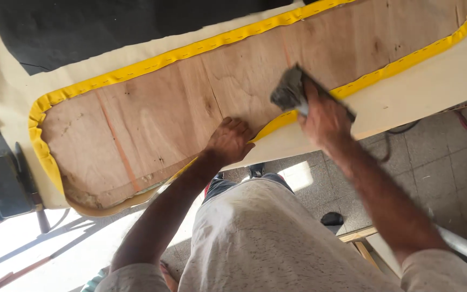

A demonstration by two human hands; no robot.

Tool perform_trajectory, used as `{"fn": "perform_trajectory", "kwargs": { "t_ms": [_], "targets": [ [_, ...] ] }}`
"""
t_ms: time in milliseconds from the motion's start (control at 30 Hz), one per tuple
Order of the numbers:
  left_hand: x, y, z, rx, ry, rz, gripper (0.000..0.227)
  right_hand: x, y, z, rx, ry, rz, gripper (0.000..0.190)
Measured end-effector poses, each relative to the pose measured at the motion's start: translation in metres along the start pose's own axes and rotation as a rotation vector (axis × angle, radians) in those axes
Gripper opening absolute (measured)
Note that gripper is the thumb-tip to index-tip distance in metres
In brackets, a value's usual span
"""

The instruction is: Upholstering a wooden board by stapling yellow padding and cutting black fabric.

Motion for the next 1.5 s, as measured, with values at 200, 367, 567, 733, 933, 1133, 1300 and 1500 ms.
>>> {"fn": "perform_trajectory", "kwargs": {
  "t_ms": [200,367,567,733,933,1133,1300,1500],
  "targets": [
    [-0.003,-0.005,0.000,-0.107,-0.100,0.024,0.018,-0.001,-0.075,0.028,-0.278,0.979,-0.019,0.043],
    [0.005,-0.010,0.000,-0.209,-0.179,-0.030,0.022,0.001,-0.123,0.049,-0.071,1.213,0.171,0.039],
    [0.011,-0.001,0.010,-0.309,-0.141,-0.143,0.025,0.012,-0.113,0.056,-0.182,1.218,0.223,0.039],
    [0.020,-0.014,0.005,-0.332,-0.061,-0.163,0.031,0.008,-0.123,0.068,-0.200,1.159,0.248,0.037],
    [0.017,-0.004,0.011,-0.361,-0.066,-0.101,0.028,0.004,-0.129,0.061,-0.228,1.080,0.337,0.032],
    [0.014,-0.004,0.010,-0.378,-0.059,-0.062,0.025,-0.004,-0.051,0.073,-0.504,0.386,-0.302,0.103],
    [0.012,-0.003,0.010,-0.345,-0.086,-0.048,0.025,-0.016,-0.029,0.072,-0.205,0.221,-0.266,0.084],
    [0.014,-0.006,0.006,-0.361,-0.044,-0.050,0.024,-0.025,-0.054,-0.063,-0.057,-0.076,0.315,0.041]
  ]
}}
Point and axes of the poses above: each hand's wrist, its own z-axis towards the middle knuckle, its own y-axis out of the back of the hand, x = y × z, the point moved 2 cm from there along z, towards the middle knuckle, and after that the axes turned 3 degrees about -x, right-handed, at the moved point
